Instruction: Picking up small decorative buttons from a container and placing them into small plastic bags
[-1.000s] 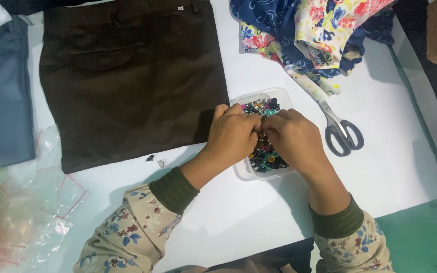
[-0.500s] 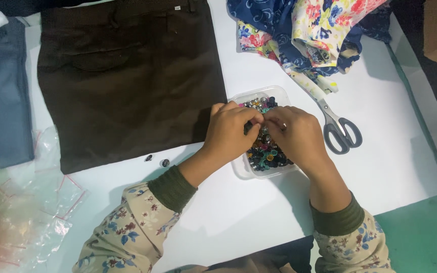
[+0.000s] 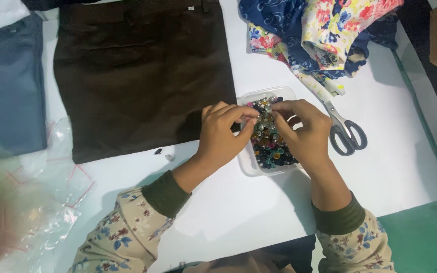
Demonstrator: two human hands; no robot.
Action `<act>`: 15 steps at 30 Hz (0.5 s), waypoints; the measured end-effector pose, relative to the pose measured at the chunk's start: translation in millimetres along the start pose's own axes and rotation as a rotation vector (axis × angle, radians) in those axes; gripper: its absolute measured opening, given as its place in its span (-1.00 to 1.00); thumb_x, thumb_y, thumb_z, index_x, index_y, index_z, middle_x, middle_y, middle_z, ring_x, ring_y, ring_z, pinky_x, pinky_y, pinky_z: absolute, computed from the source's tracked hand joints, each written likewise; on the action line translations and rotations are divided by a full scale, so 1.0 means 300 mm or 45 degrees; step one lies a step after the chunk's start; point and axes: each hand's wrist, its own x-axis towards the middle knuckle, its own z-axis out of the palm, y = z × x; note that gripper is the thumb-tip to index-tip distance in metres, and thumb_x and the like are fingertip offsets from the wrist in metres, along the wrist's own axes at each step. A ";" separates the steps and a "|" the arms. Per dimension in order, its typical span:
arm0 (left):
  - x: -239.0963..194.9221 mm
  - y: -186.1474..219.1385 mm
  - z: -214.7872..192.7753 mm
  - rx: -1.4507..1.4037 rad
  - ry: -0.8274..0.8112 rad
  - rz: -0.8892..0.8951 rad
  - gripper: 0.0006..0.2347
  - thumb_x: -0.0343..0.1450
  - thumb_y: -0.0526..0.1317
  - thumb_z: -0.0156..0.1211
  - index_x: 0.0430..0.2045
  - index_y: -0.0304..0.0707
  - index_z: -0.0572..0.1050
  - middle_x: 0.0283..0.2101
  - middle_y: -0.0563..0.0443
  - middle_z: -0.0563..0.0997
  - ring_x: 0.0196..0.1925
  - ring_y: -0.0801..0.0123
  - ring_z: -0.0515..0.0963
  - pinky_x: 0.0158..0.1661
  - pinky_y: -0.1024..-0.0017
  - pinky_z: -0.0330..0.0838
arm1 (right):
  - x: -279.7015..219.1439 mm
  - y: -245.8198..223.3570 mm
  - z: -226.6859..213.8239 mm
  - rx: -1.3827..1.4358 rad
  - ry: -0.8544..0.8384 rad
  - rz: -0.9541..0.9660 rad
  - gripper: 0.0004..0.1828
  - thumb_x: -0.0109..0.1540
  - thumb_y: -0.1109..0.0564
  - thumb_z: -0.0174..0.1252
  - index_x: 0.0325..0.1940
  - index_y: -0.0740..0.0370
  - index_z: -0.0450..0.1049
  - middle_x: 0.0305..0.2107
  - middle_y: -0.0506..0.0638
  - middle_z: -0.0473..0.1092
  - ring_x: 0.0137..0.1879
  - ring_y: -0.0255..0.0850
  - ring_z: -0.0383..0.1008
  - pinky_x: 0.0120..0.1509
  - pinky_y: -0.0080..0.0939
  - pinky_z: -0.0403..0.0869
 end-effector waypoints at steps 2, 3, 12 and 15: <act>-0.024 -0.004 -0.038 0.003 0.028 0.027 -0.85 0.31 -0.27 0.33 -0.32 0.12 0.61 -0.41 0.34 0.63 -0.29 0.45 0.58 -0.07 0.37 0.32 | -0.003 -0.042 0.013 0.012 0.009 -0.030 -0.89 0.21 0.31 0.33 -0.17 0.30 0.65 -0.44 0.17 0.53 -0.38 0.01 0.54 -0.34 -0.11 0.54; -0.033 0.002 -0.063 0.007 0.035 0.025 -0.85 0.31 -0.27 0.33 -0.32 0.12 0.61 -0.41 0.34 0.63 -0.29 0.45 0.58 -0.07 0.37 0.32 | -0.011 -0.061 0.028 0.014 0.004 -0.035 -0.89 0.21 0.31 0.33 -0.17 0.30 0.65 -0.44 0.17 0.53 -0.38 0.01 0.54 -0.34 -0.11 0.54; -0.162 -0.010 -0.317 0.107 0.173 0.059 -0.82 0.33 -0.30 0.34 -0.24 0.03 0.64 -0.41 0.27 0.63 -0.34 0.38 0.58 -0.11 0.38 0.32 | -0.135 -0.244 0.240 -0.009 0.010 -0.418 -0.83 0.13 0.39 0.33 -0.26 0.20 0.64 -0.45 0.03 0.53 -0.45 -0.10 0.47 -0.35 -0.15 0.50; -0.227 -0.048 -0.406 0.191 0.162 0.014 -0.81 0.31 -0.30 0.37 -0.25 0.01 0.65 -0.43 0.23 0.65 -0.35 0.32 0.59 -0.12 0.36 0.33 | -0.171 -0.264 0.330 0.177 -0.070 -0.386 -0.80 0.11 0.41 0.31 -0.27 0.20 0.65 -0.48 0.00 0.54 -0.48 -0.13 0.50 -0.38 -0.25 0.53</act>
